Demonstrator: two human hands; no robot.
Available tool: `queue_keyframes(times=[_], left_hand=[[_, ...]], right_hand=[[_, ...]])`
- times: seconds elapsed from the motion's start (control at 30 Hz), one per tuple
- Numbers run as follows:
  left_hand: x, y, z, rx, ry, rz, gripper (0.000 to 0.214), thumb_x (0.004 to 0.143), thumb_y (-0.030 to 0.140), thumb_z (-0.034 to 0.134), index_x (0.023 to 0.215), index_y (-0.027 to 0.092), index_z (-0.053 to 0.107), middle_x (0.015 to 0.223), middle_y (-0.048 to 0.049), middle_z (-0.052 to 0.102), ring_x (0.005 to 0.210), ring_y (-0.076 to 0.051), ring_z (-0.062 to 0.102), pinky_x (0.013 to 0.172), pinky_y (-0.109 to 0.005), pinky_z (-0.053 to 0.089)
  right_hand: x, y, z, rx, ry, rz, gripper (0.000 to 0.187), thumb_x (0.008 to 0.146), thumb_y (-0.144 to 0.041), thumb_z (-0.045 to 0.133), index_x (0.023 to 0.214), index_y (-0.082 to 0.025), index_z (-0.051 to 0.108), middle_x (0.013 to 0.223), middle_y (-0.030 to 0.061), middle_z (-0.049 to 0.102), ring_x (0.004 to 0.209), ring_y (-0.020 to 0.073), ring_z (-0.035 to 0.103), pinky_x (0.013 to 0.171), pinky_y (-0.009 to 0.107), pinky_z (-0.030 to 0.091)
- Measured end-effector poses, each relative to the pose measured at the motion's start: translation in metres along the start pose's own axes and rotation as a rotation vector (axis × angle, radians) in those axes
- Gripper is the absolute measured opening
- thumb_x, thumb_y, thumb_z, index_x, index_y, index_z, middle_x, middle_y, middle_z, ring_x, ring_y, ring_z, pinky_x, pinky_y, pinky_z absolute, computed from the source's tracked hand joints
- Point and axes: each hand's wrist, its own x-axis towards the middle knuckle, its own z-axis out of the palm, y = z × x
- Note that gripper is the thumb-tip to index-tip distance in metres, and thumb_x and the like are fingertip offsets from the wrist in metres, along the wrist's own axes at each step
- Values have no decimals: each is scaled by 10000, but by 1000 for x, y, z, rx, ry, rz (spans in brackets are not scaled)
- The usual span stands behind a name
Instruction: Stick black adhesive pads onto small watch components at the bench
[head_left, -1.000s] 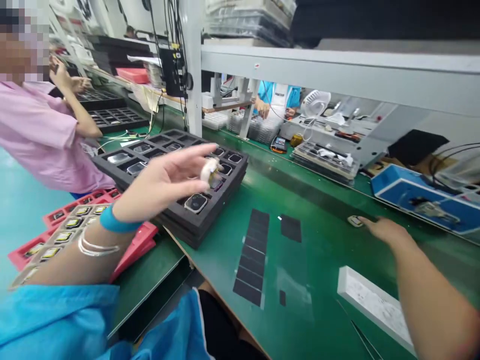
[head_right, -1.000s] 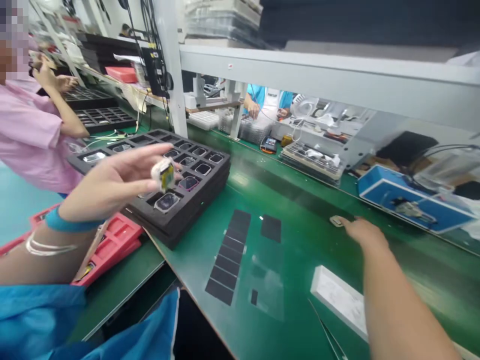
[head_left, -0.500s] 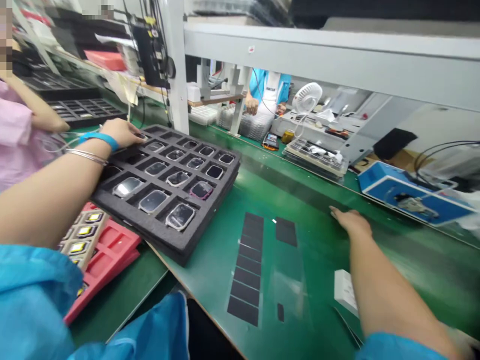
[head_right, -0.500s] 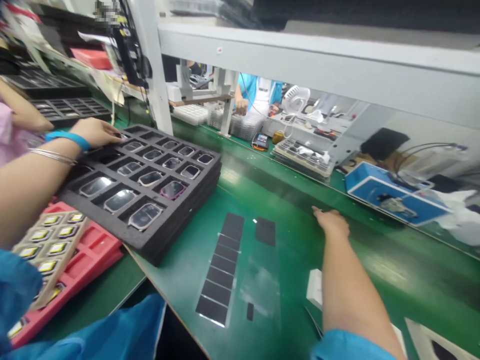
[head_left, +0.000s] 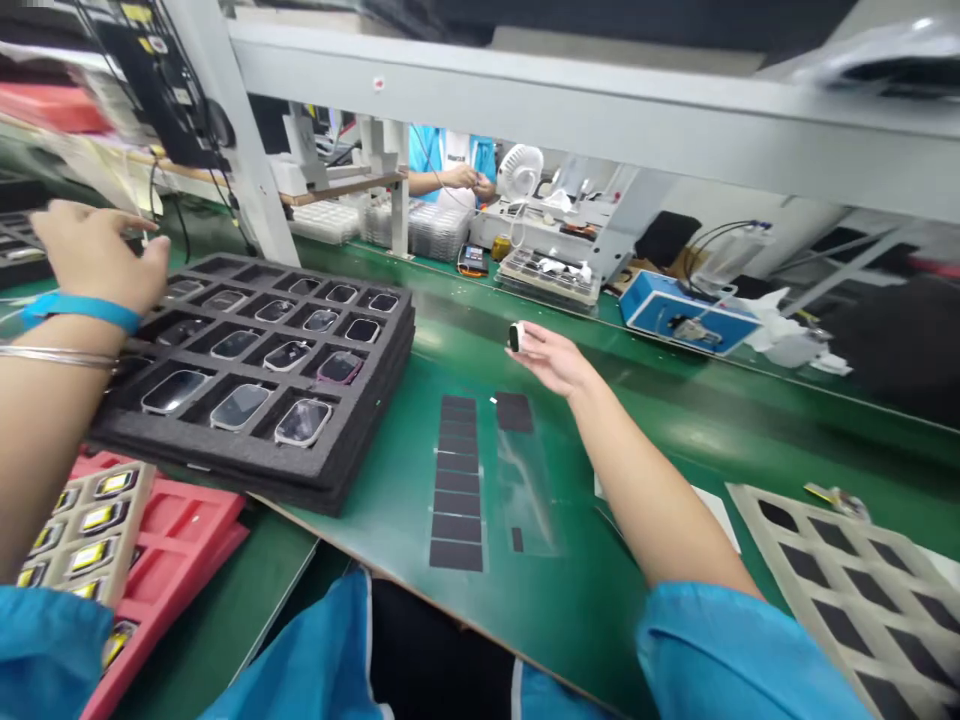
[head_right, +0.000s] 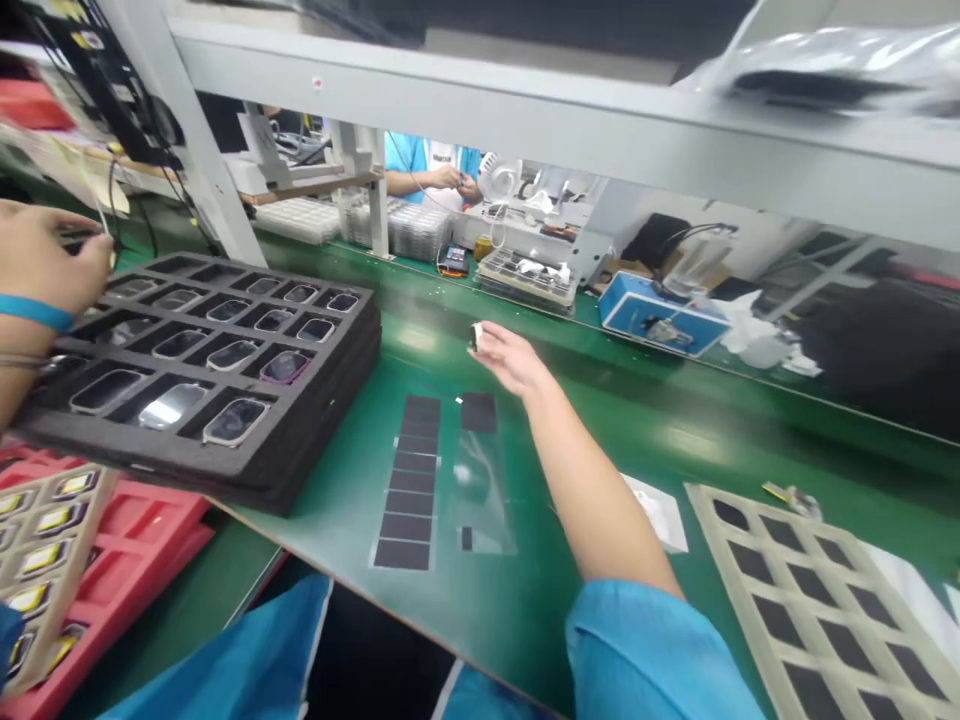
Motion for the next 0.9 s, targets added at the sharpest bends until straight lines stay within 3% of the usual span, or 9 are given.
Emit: queue_keyframes(times=[0.07,0.13,0.17,0.27,0.37,0.53,0.7,0.8,0.9], left_hand=[[-20,26,-9,-62,189,123,419,878,513,467,1189,286,631,1360,-2,547,1334,-313,355,1148,-539,202],[-57,58,-17,-170,266,283,351,845,464,559,1084,233,674,1214,-67,626,1230,-314,473,1090,-520,304],[-82,75,-21,-244,211,385,312,822,426,607,1028,207,687,1105,-85,667,1131,-306,542,1041,-498,361],[-160,122,-29,-525,-241,593,290,835,363,654,1075,201,673,1076,-80,692,1027,-256,617,958,-399,447],[-212,151,-24,-836,-511,500,278,785,331,731,1037,224,688,1077,-80,690,1032,-250,631,970,-365,465],[-225,153,-9,-1328,-635,209,467,745,316,773,1174,185,642,1141,-112,663,1035,-245,646,890,-386,537],[-226,150,-6,-1624,-779,12,519,675,316,834,1145,163,675,1147,-115,688,1080,-283,645,965,-450,500],[-229,153,-4,-1680,-742,-95,487,648,300,852,1085,158,690,1082,-104,706,1029,-267,664,931,-426,520],[-225,152,-4,-1660,-680,-53,469,644,283,852,1065,161,685,1034,-95,710,957,-234,682,869,-378,553]], right_hand=[[-34,-12,12,203,-167,-22,359,647,-169,775,994,-205,693,1018,22,716,937,154,689,1031,406,520],[-71,-21,28,233,-274,-7,351,659,-222,796,998,-213,710,1062,32,715,964,177,688,1055,428,501],[-89,-24,37,232,-314,0,358,675,-245,794,1022,-221,710,1094,36,709,981,187,687,1060,441,497],[-137,-32,68,222,-408,-2,427,714,-288,785,1127,-272,679,1149,37,691,1029,212,680,1060,468,495],[-169,-36,94,184,-378,-113,482,732,-315,784,1190,-335,634,1210,36,660,1115,230,648,1052,463,503],[-184,-39,116,102,-184,-377,539,732,-305,800,1229,-331,592,1226,48,633,1200,233,593,1048,442,503],[-187,-36,121,-118,-100,-648,434,780,-267,763,1183,-303,606,1183,53,649,1126,226,623,1020,457,510],[-189,-33,119,-341,-85,-773,413,805,-250,734,1194,-302,606,1226,61,629,1107,236,625,1005,485,510],[-192,-32,113,-509,-120,-861,490,809,-243,725,1265,-318,561,1292,68,594,1173,261,589,1000,508,508]])
